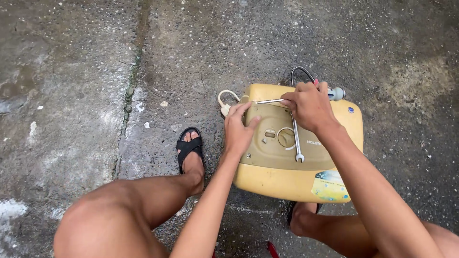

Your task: The person uses a screwdriver to remove several screws from the top cover of a yellow water heater. After removing the screws, the person lifts off the cover to reveal the internal components and wiring.

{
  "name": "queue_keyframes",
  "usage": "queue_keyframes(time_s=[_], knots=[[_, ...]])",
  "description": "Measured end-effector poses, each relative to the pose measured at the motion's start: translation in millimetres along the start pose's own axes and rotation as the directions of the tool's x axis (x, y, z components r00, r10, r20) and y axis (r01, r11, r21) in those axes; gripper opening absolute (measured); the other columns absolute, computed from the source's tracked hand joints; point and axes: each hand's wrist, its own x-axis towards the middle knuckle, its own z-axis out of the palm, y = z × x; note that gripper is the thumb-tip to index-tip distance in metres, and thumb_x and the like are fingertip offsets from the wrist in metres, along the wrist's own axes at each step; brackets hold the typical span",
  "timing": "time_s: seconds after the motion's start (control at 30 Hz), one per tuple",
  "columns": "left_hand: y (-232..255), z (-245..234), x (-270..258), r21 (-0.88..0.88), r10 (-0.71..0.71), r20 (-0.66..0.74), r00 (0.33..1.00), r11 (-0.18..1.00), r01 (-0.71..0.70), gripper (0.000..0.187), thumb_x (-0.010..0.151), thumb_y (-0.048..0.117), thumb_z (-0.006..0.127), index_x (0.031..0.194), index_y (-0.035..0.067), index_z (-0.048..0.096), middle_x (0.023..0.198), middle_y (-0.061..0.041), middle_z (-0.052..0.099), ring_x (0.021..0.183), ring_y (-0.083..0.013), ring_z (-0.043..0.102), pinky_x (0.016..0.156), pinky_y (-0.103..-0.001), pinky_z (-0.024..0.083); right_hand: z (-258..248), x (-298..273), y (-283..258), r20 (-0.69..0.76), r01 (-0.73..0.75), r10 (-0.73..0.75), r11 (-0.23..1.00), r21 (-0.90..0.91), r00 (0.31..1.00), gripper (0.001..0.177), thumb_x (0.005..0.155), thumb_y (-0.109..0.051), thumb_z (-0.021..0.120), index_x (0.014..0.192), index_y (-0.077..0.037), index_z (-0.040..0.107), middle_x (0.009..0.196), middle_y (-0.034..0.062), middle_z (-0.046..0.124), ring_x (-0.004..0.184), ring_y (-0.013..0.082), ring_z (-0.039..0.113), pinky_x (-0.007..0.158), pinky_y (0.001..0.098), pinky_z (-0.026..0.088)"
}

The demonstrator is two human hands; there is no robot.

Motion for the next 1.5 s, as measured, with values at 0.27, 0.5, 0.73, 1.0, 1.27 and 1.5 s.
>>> queue_keyframes(time_s=[0.27, 0.5, 0.73, 1.0, 1.27, 1.5], knots=[[-9, 2, 2, -0.076, -0.047, -0.021, 0.999, 0.996, 0.046, 0.051, 0.082, 0.017, 0.082, 0.13, 0.008, 0.069, 0.126, -0.009, 0.064, 0.119, -0.0304, 0.067, 0.099, -0.035, 0.057, 12, 25, 12, 0.018, 0.11, -0.109, 0.989, -0.102, 0.994, 0.014, 0.096, -0.044, 0.066, 0.09, -0.036, 0.076, 0.084, -0.0034, 0.06, 0.09, 0.0179, 0.061, 0.1, 0.0419, 0.035], [-3, -1, -1, -0.059, -0.031, -0.027, 0.999, 0.998, 0.03, 0.05, 0.082, 0.016, 0.082, 0.129, 0.009, 0.069, 0.125, -0.009, 0.065, 0.118, -0.032, 0.067, 0.098, -0.038, 0.059, 12, 19, 14, -0.086, 0.16, -0.174, 0.975, -0.156, 0.981, 0.014, 0.098, -0.044, 0.066, 0.095, -0.035, 0.077, 0.093, -0.0026, 0.054, 0.097, 0.0193, 0.054, 0.102, 0.0426, 0.033], [4, -6, 0, 0.012, 0.015, 0.043, 0.999, 1.0, -0.015, 0.046, 0.087, 0.015, 0.077, 0.133, 0.012, 0.067, 0.128, -0.009, 0.062, 0.125, -0.0352, 0.063, 0.106, -0.044, 0.054, 2, 21, 6, -0.179, 0.291, -0.357, 0.905, -0.311, 0.917, 0.016, 0.095, -0.021, 0.062, 0.09, -0.03, 0.074, 0.095, -0.0002, 0.046, 0.098, 0.0215, 0.047, 0.101, 0.0449, 0.031], [13, -7, -1, 0.167, -0.005, 0.109, 0.994, 0.986, -0.013, 0.039, 0.092, 0.018, 0.072, 0.131, 0.017, 0.07, 0.131, -0.01, 0.059, 0.124, -0.038, 0.064, 0.105, -0.048, 0.055, -11, 29, 0, 0.02, 0.369, -0.414, 0.787, -0.493, 0.91, 0.021, 0.099, -0.018, 0.056, 0.098, -0.031, 0.072, 0.098, -0.0027, 0.053, 0.103, 0.0171, 0.048, 0.102, 0.0463, 0.027], [-5, -3, 10, 0.206, 0.082, 0.118, 0.99, 0.973, -0.105, 0.046, 0.086, 0.019, 0.077, 0.131, 0.012, 0.069, 0.123, -0.007, 0.06, 0.116, -0.0263, 0.063, 0.11, -0.038, 0.043, 7, 67, 29, 0.216, 0.513, -0.466, 0.806, -0.297, 0.858, 0.026, 0.097, -0.023, 0.056, 0.11, -0.034, 0.075, 0.104, -0.0012, 0.066, 0.098, 0.0271, 0.052, 0.087, 0.0487, 0.037], [-2, -5, 22, -0.05, -0.258, 0.096, 0.962, 0.963, 0.263, 0.05, 0.079, 0.015, 0.08, 0.128, 0.014, 0.07, 0.126, -0.014, 0.066, 0.118, -0.0352, 0.068, 0.1, -0.043, 0.058, 24, 40, 45, 0.023, 0.266, -0.267, 0.963, 0.032, 0.963, 0.016, 0.101, -0.038, 0.064, 0.094, -0.027, 0.074, 0.09, -0.0001, 0.066, 0.094, 0.0205, 0.06, 0.097, 0.0435, 0.033]])
